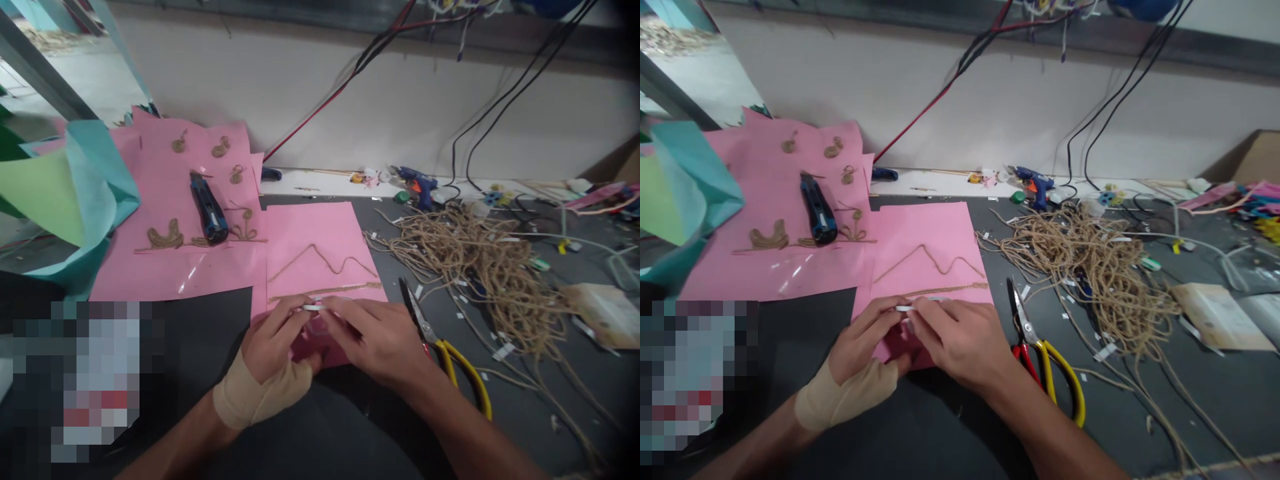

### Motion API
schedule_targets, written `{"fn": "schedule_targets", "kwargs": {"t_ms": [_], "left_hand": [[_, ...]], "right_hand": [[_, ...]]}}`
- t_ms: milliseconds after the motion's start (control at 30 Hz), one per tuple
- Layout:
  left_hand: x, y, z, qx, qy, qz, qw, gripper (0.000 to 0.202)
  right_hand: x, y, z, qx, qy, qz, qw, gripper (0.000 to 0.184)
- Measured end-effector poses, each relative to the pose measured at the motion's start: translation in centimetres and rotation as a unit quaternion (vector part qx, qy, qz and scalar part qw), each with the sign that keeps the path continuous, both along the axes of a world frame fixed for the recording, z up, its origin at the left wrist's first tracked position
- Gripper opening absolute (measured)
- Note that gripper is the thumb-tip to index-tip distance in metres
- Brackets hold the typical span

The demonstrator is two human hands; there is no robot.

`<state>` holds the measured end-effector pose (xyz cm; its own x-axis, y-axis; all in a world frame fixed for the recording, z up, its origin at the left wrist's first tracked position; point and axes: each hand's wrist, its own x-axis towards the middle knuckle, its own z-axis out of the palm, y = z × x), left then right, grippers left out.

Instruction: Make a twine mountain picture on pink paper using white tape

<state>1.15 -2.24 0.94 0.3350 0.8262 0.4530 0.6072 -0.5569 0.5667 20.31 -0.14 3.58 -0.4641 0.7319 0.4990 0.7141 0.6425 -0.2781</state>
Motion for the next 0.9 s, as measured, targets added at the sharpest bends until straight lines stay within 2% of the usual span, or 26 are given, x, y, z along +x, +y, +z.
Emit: {"fn": "schedule_targets", "kwargs": {"t_ms": [233,367,733,900], "left_hand": [[-0.04,0.25,-0.06,0.013,0.009,0.002,1.0,0.04],[-0.14,0.13,-0.31,0.012,0.012,0.015,1.0,0.038],[-0.17,0.14,-0.3,0.021,0.016,0.021,0.999,0.031],[-0.16,0.09,-0.18,0.005,0.021,0.025,0.999,0.035]], "right_hand": [[0.1,0.03,0.1,0.035,-0.053,0.003,0.998,0.016],[0.09,0.22,0.18,0.027,-0.061,0.013,0.998,0.02],[0.31,0.22,-0.34,-0.048,0.024,0.024,0.998,0.016],[0.07,0.32,-0.36,-0.079,0.087,0.031,0.993,0.018]]}}
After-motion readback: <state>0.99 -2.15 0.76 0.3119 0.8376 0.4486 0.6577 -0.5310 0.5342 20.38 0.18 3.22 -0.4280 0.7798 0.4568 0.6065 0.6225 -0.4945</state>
